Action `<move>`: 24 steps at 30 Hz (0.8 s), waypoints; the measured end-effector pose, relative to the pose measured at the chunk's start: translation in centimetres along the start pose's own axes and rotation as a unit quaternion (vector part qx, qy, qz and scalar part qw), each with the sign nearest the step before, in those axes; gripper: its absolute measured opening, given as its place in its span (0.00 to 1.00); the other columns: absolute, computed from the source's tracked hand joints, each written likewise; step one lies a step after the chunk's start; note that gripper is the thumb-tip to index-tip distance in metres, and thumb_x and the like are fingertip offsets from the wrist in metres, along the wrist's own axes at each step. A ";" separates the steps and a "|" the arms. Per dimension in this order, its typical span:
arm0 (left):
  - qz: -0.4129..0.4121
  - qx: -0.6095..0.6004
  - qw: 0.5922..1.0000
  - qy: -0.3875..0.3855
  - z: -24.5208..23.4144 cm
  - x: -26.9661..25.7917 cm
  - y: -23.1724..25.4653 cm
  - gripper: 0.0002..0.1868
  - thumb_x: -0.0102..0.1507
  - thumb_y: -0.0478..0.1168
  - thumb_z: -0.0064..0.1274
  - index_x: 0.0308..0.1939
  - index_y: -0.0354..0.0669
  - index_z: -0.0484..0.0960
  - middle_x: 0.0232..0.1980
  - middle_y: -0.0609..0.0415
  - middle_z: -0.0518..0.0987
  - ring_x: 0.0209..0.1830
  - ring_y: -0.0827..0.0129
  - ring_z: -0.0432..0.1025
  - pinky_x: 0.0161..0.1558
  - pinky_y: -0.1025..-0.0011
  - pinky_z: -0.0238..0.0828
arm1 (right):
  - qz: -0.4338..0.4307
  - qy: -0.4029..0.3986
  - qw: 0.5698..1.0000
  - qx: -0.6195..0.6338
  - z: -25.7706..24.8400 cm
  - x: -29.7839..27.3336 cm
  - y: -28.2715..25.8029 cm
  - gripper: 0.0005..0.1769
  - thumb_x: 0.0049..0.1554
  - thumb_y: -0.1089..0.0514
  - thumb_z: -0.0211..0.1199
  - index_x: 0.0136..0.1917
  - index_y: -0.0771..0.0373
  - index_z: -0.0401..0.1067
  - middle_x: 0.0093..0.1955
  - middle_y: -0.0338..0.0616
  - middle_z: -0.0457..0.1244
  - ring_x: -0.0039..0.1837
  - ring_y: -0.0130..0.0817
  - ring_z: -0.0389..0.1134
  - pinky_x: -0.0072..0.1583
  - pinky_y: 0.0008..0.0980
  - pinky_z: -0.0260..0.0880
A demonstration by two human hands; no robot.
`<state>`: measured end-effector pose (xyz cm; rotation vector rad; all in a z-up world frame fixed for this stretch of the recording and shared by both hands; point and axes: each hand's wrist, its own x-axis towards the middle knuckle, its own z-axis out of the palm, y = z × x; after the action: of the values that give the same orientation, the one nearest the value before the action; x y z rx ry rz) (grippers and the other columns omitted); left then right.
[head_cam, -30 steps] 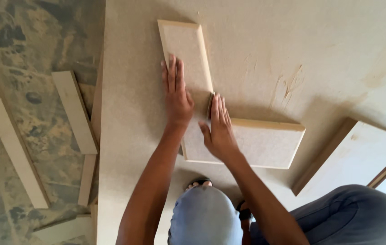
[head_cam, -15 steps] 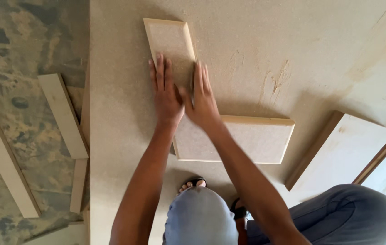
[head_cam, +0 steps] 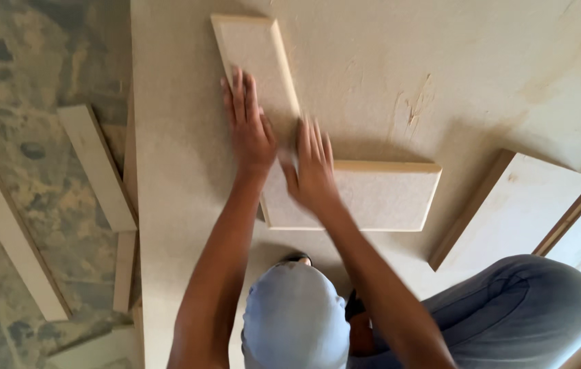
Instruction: The person uses a piece of sandpaper to smooth the edges and surfaces of two L-shaped wooden pieces placed on a larger board on the floor.
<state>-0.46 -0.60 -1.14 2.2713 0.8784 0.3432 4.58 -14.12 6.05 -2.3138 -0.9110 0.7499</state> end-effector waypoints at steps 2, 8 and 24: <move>0.011 -0.001 1.000 0.001 0.2 0.6 0.0 0.30 0.75 0.35 0.28 0.83 0.41 0.51 0.87 0.49 0.47 0.89 0.43 0.39 0.88 0.48 0.39 | 0.054 -0.034 0.998 0.000 -0.6 -2.5 -0.8 0.43 0.64 0.52 0.55 0.79 0.79 0.41 0.81 0.73 0.46 0.82 0.70 0.42 0.78 0.62 0.39; 0.003 0.033 0.999 -0.020 0.0 0.4 -0.2 0.30 0.76 0.35 0.29 0.84 0.41 0.51 0.87 0.50 0.47 0.89 0.45 0.38 0.88 0.50 0.39 | 0.118 -0.029 0.992 0.013 1.2 1.2 -0.7 0.43 0.62 0.59 0.57 0.79 0.81 0.40 0.80 0.75 0.45 0.82 0.71 0.41 0.80 0.61 0.37; -0.007 -0.013 1.000 -0.015 -0.3 0.1 0.4 0.31 0.76 0.31 0.30 0.84 0.45 0.51 0.88 0.52 0.47 0.90 0.46 0.39 0.90 0.49 0.41 | 0.085 -0.076 0.990 -0.078 -0.3 -5.0 -2.6 0.45 0.60 0.57 0.51 0.80 0.80 0.36 0.83 0.74 0.37 0.85 0.69 0.33 0.80 0.63 0.31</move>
<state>-0.34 -0.55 -0.65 2.2401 0.8699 0.3107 0.50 -16.21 9.43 -2.5239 -0.8715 0.9693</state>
